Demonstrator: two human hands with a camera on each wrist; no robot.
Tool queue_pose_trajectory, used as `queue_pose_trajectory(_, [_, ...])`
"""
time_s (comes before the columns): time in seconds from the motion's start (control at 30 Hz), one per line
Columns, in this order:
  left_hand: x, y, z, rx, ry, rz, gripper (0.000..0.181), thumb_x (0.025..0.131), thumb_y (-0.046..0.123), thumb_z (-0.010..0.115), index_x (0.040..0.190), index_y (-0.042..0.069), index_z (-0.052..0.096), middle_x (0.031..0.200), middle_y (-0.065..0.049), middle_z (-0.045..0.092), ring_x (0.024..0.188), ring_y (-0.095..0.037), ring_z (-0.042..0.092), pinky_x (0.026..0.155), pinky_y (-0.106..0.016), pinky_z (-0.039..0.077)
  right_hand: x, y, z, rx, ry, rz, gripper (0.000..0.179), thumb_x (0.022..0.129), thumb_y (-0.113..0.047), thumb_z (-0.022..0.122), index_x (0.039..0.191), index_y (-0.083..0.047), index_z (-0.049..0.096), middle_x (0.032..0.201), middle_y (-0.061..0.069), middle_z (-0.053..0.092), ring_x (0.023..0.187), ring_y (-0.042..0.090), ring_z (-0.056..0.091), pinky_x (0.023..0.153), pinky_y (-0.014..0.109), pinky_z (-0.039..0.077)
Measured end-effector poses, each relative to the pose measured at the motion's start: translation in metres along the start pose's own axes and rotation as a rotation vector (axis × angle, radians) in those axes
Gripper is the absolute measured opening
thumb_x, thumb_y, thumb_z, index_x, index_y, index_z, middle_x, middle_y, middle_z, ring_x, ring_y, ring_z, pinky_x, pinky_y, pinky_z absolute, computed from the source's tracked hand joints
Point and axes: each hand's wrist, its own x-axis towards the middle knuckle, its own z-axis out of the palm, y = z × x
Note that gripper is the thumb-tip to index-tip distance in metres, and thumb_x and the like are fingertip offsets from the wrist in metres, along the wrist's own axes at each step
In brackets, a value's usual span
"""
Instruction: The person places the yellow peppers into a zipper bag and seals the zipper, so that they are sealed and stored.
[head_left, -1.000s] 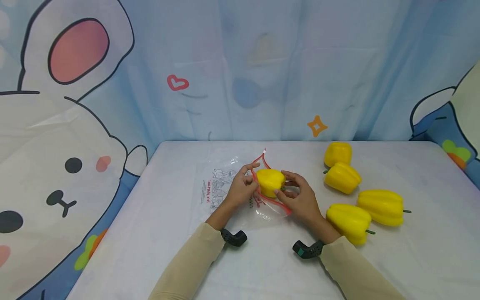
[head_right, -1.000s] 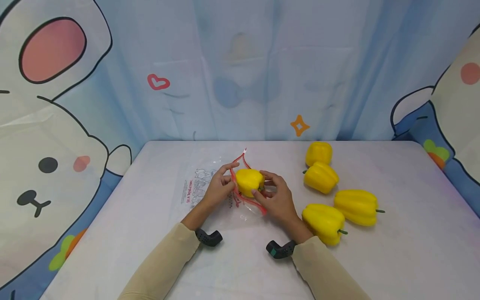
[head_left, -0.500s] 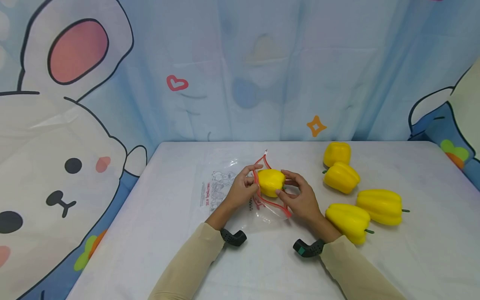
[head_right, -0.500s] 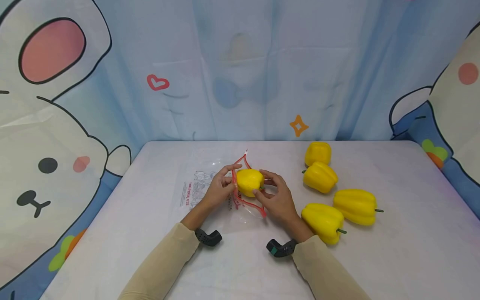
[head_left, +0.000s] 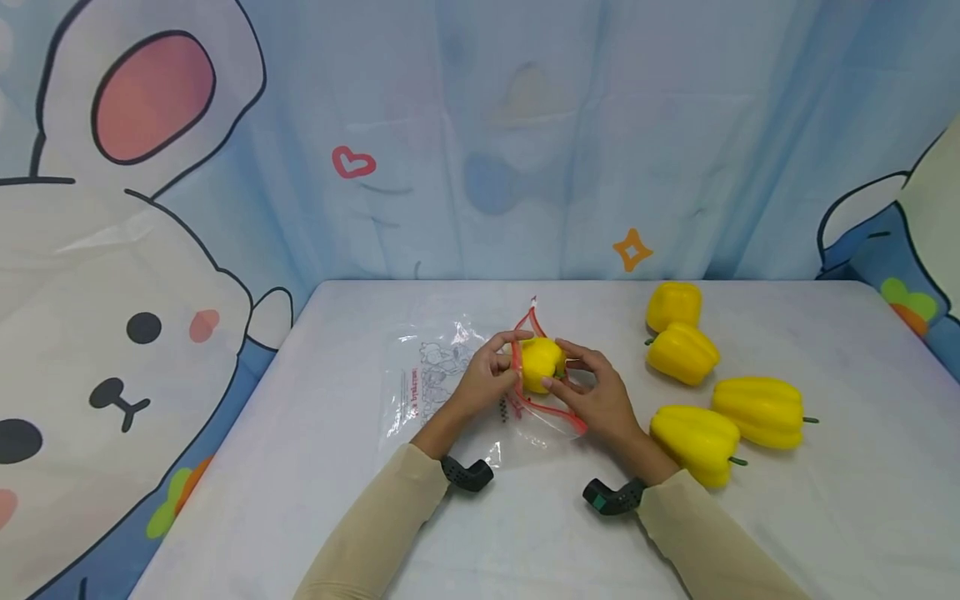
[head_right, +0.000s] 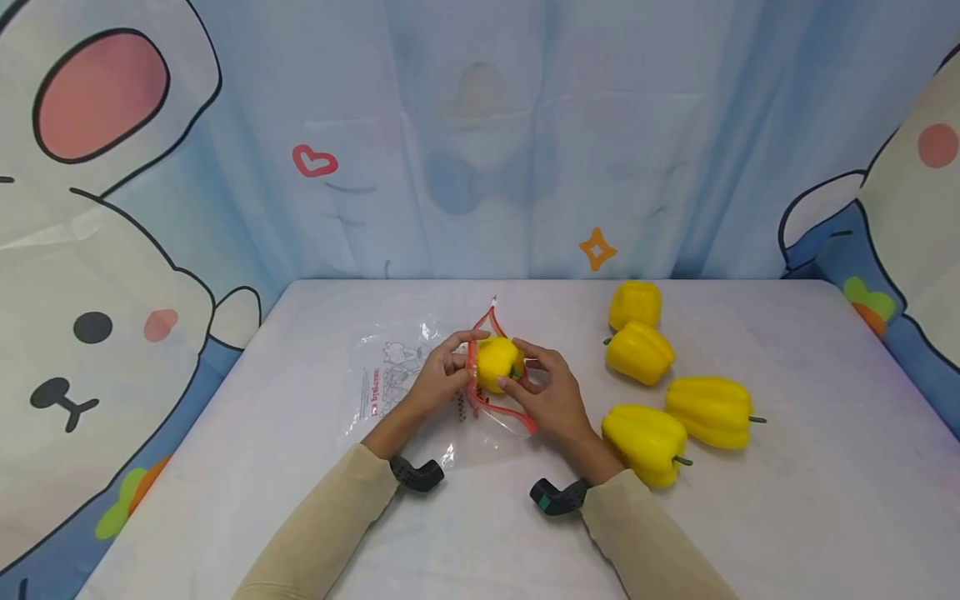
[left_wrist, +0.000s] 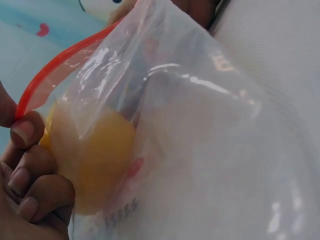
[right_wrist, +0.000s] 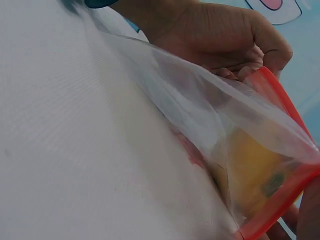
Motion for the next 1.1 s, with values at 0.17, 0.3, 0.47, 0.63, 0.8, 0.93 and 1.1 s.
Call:
queue_pose_trajectory(0.17, [0.000, 0.008, 0.000, -0.029, -0.001, -0.072, 0.058, 0.086, -0.005, 0.047, 0.143, 0.004, 0.036, 0.057, 0.005, 0.046, 0.046, -0.006, 0.033, 0.049, -0.018, 0.033, 0.001, 0.002, 0.000, 0.012, -0.016, 0.011, 0.069, 0.086, -0.041, 0.074, 0.146, -0.024, 0.046, 0.146, 0.011, 0.043, 0.133, 0.036, 0.047, 0.097, 0.047, 0.050])
queue_pose_trajectory(0.3, [-0.001, 0.022, -0.001, -0.094, -0.024, -0.155, 0.063, 0.086, -0.004, 0.045, 0.147, 0.003, 0.029, 0.057, 0.004, 0.043, 0.044, -0.007, 0.030, 0.046, -0.020, 0.030, 0.002, 0.003, 0.001, 0.015, -0.021, 0.007, 0.070, 0.087, -0.041, 0.073, 0.147, -0.023, 0.043, 0.151, 0.010, 0.041, 0.134, 0.037, 0.047, 0.099, 0.049, 0.048])
queue_pose_trajectory(0.47, [0.001, 0.018, -0.005, -0.130, -0.038, -0.234, 0.065, 0.088, -0.001, 0.045, 0.149, 0.008, 0.027, 0.056, 0.005, 0.043, 0.042, -0.008, 0.030, 0.044, -0.020, 0.029, 0.002, 0.004, 0.001, 0.015, -0.014, -0.005, 0.069, 0.088, -0.036, 0.073, 0.147, -0.019, 0.042, 0.151, 0.009, 0.041, 0.132, 0.036, 0.048, 0.098, 0.047, 0.049])
queue_pose_trajectory(0.63, [0.004, 0.005, -0.006, -0.146, -0.041, -0.229, 0.063, 0.089, -0.001, 0.044, 0.148, 0.012, 0.029, 0.054, 0.007, 0.042, 0.043, -0.010, 0.029, 0.044, -0.021, 0.027, 0.001, 0.003, 0.002, 0.027, 0.016, -0.005, 0.070, 0.087, -0.032, 0.075, 0.144, -0.013, 0.040, 0.148, 0.011, 0.044, 0.130, 0.034, 0.050, 0.093, 0.039, 0.052])
queue_pose_trajectory(0.8, [0.003, 0.005, -0.004, -0.197, -0.055, -0.218, 0.062, 0.088, 0.003, 0.047, 0.147, 0.016, 0.032, 0.055, 0.006, 0.045, 0.045, -0.013, 0.028, 0.046, -0.022, 0.027, 0.000, 0.001, 0.001, 0.046, 0.053, -0.013, 0.068, 0.086, -0.031, 0.076, 0.141, -0.011, 0.041, 0.144, 0.010, 0.047, 0.130, 0.031, 0.051, 0.088, 0.030, 0.053])
queue_pose_trajectory(0.93, [0.002, 0.008, -0.004, -0.247, -0.074, -0.204, 0.062, 0.088, 0.005, 0.048, 0.147, 0.015, 0.031, 0.057, 0.007, 0.050, 0.045, -0.012, 0.030, 0.045, -0.022, 0.027, -0.001, 0.002, -0.001, 0.041, 0.060, -0.043, 0.066, 0.087, -0.033, 0.075, 0.141, -0.013, 0.044, 0.144, 0.009, 0.049, 0.129, 0.032, 0.053, 0.088, 0.030, 0.053])
queue_pose_trajectory(1.1, [-0.001, 0.008, -0.005, -0.282, -0.096, -0.187, 0.061, 0.088, 0.005, 0.046, 0.147, 0.014, 0.032, 0.057, 0.010, 0.052, 0.045, -0.011, 0.033, 0.045, -0.021, 0.028, -0.003, 0.002, -0.001, 0.025, 0.050, -0.075, 0.064, 0.087, -0.033, 0.074, 0.142, -0.016, 0.046, 0.143, 0.008, 0.050, 0.126, 0.030, 0.055, 0.090, 0.034, 0.053])
